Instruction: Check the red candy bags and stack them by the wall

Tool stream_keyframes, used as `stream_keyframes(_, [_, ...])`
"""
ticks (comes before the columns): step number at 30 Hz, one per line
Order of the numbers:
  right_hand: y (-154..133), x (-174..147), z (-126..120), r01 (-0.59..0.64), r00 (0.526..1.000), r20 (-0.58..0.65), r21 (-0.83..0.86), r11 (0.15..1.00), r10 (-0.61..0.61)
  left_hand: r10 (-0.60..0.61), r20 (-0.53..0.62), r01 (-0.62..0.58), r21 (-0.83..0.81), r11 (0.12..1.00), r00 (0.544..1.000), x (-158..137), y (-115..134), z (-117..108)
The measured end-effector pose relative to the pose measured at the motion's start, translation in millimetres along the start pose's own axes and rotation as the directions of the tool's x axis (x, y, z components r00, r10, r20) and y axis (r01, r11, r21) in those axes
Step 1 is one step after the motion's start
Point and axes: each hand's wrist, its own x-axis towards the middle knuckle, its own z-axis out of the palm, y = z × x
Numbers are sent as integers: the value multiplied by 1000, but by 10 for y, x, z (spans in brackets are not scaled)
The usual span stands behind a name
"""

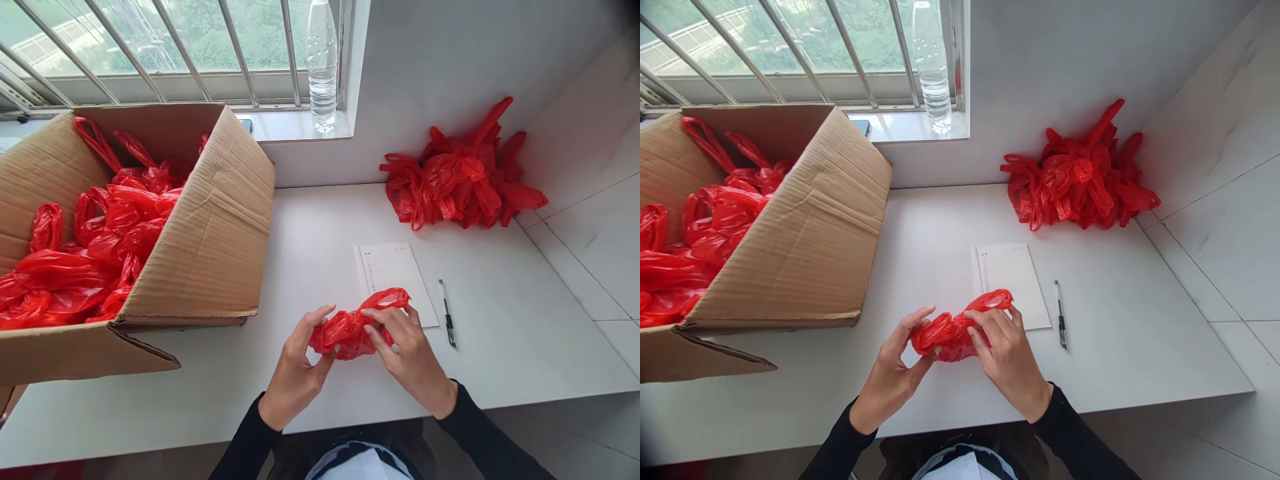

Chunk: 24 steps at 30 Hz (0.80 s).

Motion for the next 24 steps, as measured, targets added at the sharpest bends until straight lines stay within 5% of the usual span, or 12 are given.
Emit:
stream_keyframes(12, [-50, 22, -111, -50, 989, 144, 86, 995, 37, 6, 33, -6, -8, 1000, 999, -40, -23, -56])
stream_keyframes(17, [93, -17, -243, -77, 996, 55, 39, 996, 75, -138, -108, 145, 60, 988, 984, -92, -97, -218])
stream_keyframes(24, [-96, 28, -167, -112, 986, 145, 197, 974, 84, 13, -12, -11, 163, 987, 1000, 20, 115, -57])
